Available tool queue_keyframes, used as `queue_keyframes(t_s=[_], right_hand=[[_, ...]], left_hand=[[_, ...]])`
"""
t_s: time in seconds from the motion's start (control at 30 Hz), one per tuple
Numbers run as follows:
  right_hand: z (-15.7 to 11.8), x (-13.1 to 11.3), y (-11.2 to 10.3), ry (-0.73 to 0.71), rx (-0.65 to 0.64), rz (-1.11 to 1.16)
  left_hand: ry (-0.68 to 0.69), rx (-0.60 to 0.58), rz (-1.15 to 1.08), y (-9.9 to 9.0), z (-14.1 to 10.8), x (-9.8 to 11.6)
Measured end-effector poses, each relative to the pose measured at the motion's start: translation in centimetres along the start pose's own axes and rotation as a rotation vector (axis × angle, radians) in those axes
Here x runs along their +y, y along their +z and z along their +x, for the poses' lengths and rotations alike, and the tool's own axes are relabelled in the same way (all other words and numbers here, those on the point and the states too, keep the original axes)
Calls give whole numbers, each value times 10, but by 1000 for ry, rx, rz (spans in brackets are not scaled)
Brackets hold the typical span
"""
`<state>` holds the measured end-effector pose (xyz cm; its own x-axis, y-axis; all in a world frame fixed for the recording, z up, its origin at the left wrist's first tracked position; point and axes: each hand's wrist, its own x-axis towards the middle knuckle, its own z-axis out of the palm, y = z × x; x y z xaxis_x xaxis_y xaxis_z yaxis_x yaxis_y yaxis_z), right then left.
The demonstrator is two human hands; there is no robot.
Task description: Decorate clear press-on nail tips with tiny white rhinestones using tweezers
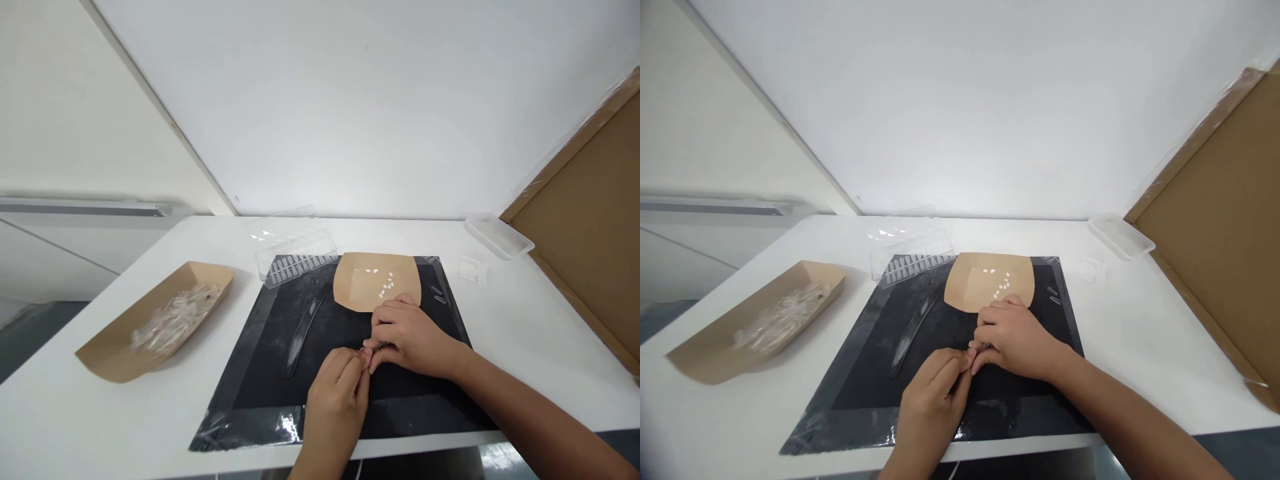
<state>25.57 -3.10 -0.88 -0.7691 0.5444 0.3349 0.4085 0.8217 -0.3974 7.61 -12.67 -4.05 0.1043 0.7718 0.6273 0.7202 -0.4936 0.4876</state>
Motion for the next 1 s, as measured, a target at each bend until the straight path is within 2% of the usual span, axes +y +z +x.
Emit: queue_keyframes(t_s=[0.27,0.7,0.87,1.0], right_hand=[[1,1,1,-22,-11,-30],[-2,4,1,-52,53,33],[-2,4,1,-41,52,57],[-2,4,0,-37,35,58]], left_hand=[[-54,28,-27,0,-3,-4],[-272,-12,-14,2,-14,-10],[-274,-47,10,2,-15,-13],[-211,-32,32,0,-15,-9]])
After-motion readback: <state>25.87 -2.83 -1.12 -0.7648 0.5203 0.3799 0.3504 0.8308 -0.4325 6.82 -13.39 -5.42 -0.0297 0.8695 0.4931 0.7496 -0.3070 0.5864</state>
